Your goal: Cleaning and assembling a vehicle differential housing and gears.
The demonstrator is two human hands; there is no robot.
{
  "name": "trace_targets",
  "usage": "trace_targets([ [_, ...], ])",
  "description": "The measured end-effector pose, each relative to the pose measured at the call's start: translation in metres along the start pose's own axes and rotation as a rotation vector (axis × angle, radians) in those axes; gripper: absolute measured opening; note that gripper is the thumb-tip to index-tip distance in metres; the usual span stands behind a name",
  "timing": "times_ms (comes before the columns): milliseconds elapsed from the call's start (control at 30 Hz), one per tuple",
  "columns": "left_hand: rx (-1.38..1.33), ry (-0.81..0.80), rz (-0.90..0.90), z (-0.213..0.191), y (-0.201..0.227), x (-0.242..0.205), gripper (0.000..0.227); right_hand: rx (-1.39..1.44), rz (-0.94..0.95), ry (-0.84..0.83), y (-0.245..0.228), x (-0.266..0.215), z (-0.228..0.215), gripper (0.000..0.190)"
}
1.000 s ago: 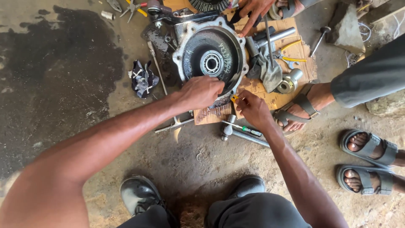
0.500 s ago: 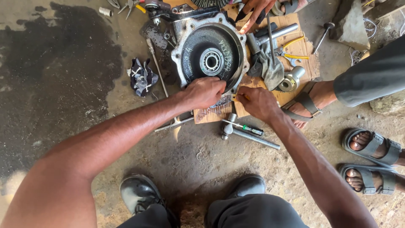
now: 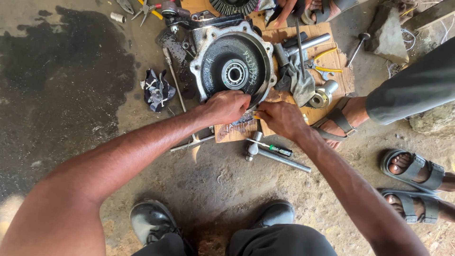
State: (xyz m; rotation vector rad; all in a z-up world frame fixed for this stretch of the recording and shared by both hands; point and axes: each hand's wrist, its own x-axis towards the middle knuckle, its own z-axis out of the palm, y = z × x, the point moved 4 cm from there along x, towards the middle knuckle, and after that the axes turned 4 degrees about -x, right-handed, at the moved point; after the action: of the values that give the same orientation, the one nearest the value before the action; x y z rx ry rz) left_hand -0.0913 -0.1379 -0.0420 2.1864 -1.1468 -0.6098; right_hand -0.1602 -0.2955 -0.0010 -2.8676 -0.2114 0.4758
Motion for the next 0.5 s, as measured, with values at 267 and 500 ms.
trace_targets([
  [267, -0.026, 0.055, -0.015, -0.001, 0.001, 0.0, 0.008, -0.007, -0.068, 0.049, 0.002, 0.001, -0.003, 0.028],
  [500, -0.041, 0.076, -0.033, -0.005, 0.005, -0.005, 0.011, -0.042, -0.111, 0.035, -0.001, 0.006, -0.002, 0.029],
])
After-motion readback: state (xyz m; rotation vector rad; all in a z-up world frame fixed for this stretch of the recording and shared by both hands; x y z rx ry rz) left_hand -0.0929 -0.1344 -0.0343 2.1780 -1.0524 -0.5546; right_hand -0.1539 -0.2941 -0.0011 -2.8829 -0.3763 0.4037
